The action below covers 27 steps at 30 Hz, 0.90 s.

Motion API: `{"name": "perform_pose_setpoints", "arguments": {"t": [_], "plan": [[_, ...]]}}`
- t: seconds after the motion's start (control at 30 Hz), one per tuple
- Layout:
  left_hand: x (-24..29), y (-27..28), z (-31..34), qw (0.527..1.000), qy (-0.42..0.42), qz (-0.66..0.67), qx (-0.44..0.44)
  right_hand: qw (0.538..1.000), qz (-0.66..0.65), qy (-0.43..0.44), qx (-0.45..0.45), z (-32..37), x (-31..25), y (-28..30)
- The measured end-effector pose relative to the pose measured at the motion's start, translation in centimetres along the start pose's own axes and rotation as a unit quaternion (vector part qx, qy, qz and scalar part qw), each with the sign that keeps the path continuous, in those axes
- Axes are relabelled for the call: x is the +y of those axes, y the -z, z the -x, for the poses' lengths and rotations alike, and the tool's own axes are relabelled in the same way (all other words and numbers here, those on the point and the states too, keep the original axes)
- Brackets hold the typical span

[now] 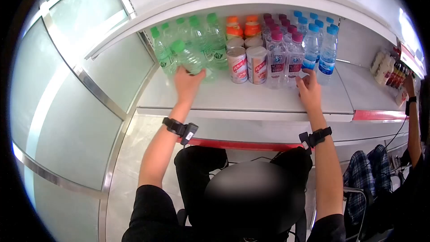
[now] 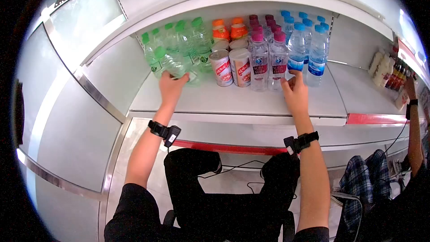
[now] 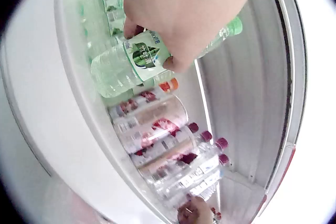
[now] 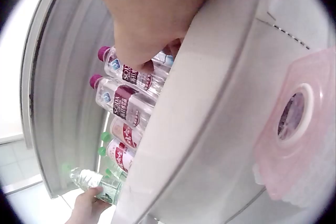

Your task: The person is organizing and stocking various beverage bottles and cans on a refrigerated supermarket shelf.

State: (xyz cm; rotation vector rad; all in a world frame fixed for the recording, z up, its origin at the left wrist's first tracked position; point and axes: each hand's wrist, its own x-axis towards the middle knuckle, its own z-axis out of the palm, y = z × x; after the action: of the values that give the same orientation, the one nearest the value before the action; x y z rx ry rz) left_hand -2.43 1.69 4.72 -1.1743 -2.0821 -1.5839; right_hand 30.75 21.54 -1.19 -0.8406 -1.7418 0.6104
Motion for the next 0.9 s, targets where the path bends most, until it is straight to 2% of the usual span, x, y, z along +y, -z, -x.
{"name": "perform_pose_setpoints", "arguments": {"t": [0.03,0.07,0.13,0.17,0.23,0.27,0.33,0.47,0.53,0.63,0.7,0.77,0.8,0.87,0.9], "plan": [[1.1,-0.5,0.5,0.999,0.034,-0.012,-0.035,1.0,-0.009,0.001,-0.005,-0.1,0.1,0.0],[1.6,-1.4,0.7,0.999,0.035,-0.012,-0.035,1.0,-0.017,0.003,-0.011,-0.2,0.3,0.0],[2.1,-3.4,0.3,0.995,-0.103,-0.009,-0.01,1.0,-0.016,-0.017,-0.018,0.0,-0.7,0.3],[2.0,-4.0,-0.2,0.995,-0.104,-0.007,-0.012,0.999,-0.015,-0.037,-0.02,0.0,-1.1,0.5],[1.7,-5.0,-1.2,0.998,-0.041,-0.011,-0.041,0.999,-0.023,-0.042,-0.014,0.0,-1.3,0.4],[1.4,-5.2,-1.6,0.998,-0.043,-0.012,-0.044,0.998,-0.033,-0.048,-0.008,0.1,-1.3,0.3],[1.2,-4.9,-2.2,0.992,0.004,0.071,-0.105,0.998,-0.033,-0.052,-0.011,0.1,-1.7,0.6],[0.1,-4.3,-1.5,0.991,-0.04,0.036,-0.123,0.997,-0.066,-0.034,0.005,-0.1,-0.8,0.3],[-0.8,-4.3,-1.2,0.998,0.004,0.053,-0.043,0.997,-0.072,-0.034,0.005,-0.3,-0.7,0.2],[-2.8,-2.1,-2.6,0.999,-0.002,0.027,-0.021,0.997,-0.071,-0.037,0.002,0.0,-0.7,0.3],[-5.3,-1.0,-5.0,0.997,0.008,-0.039,0.062,0.997,-0.066,-0.038,0.0,-0.1,-0.9,0.4],[-10.0,0.1,-8.3,0.958,-0.057,-0.202,0.194,0.996,-0.072,-0.046,-0.004,0.0,-1.2,0.5],[-10.6,0.9,-9.6,0.959,-0.057,-0.202,0.191,0.996,-0.071,-0.049,-0.004,0.0,-1.4,0.6],[-11.7,2.1,-11.7,0.948,0.134,-0.237,0.166,0.996,-0.075,-0.037,-0.002,0.0,-1.5,0.7],[-13.1,2.8,-13.0,0.949,0.133,-0.235,0.162,0.997,-0.072,-0.04,0.001,0.0,-1.4,0.7]]}}
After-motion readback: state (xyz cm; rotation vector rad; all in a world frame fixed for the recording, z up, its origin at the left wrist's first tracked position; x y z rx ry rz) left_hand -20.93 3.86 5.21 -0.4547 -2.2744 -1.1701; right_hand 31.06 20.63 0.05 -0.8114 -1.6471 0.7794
